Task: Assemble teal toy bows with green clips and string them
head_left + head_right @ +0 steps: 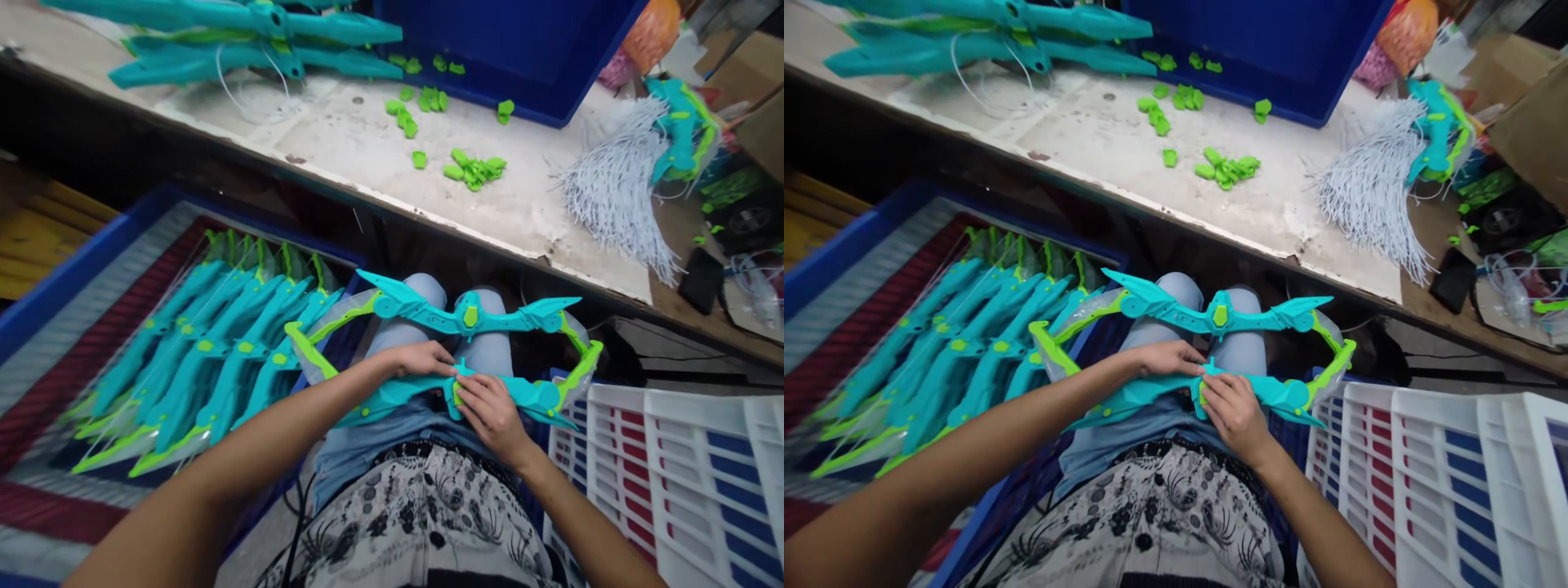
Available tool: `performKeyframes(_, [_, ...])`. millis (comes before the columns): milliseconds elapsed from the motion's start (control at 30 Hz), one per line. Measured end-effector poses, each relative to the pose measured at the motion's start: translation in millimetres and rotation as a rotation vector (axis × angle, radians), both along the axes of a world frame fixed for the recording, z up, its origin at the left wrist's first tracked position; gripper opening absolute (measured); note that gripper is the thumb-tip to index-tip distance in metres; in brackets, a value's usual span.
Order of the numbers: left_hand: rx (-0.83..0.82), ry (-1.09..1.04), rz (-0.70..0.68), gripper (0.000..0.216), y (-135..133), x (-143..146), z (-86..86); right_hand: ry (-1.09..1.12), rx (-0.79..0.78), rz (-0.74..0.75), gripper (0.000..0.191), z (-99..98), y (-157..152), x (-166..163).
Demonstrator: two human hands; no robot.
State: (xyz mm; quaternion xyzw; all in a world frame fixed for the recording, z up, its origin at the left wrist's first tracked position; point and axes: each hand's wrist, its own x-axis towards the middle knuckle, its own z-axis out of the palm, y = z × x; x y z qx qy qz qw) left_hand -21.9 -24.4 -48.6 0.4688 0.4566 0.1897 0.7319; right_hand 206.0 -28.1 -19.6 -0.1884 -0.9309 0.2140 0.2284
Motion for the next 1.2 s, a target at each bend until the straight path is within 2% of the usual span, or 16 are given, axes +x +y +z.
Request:
performKeyframes(200, [0.102,0.005,-0.061,0.048,-1.1,-2.3,3.7,0.007,-0.025,-0.076,0.029,-7.7,-5.9,-3.1])
performKeyframes(300, [0.199,0.093,-0.104,0.048,-1.1,0.0,4.7,-0.005,-0.089,-0.133,0.023,-9.9,-14.7,-4.6])
performKeyframes(400, [0.262,0.201,-0.089,0.050,-1.8,5.6,4.7,-0.028,-0.156,-0.214,0.020,-12.0,-19.7,-4.8])
performKeyframes(533, [0.258,0.220,-0.087,0.049,-4.4,11.2,7.6,-0.147,-0.187,-0.334,0.037,-12.3,-12.6,-3.9])
performKeyframes(633, [0.239,0.245,-0.101,0.047,-6.2,12.4,10.7,-0.296,-0.226,-0.348,0.049,-9.5,-3.1,-6.5])
performKeyframes(733, [0.265,0.315,-0.116,0.043,-6.2,12.4,12.2,-0.383,-0.244,-0.353,0.053,-6.8,1.1,-12.3])
performKeyframes(900, [0.387,0.506,-0.176,0.038,-6.4,13.8,21.3,-0.432,-0.177,-0.390,0.057,-7.0,-6.6,-16.6])
performKeyframes(1000, [0.452,0.617,-0.223,0.039,-18.1,20.0,36.8,-0.468,-0.131,-0.339,0.060,-2.1,-7.3,-11.3])
performKeyframes(1100, [0.555,0.736,-0.210,0.036,-42.2,30.8,50.4,-0.466,-0.191,-0.145,0.053,13.6,8.6,-3.4])
performKeyframes(1167, [0.727,0.867,-0.161,0.029,-59.5,36.7,50.9,-0.370,-0.290,-0.070,0.039,27.5,28.2,0.5])
performKeyframes(1200, [0.848,0.935,-0.126,0.029,-66.9,38.3,47.6,-0.296,-0.317,-0.094,0.033,33.9,39.5,1.9])
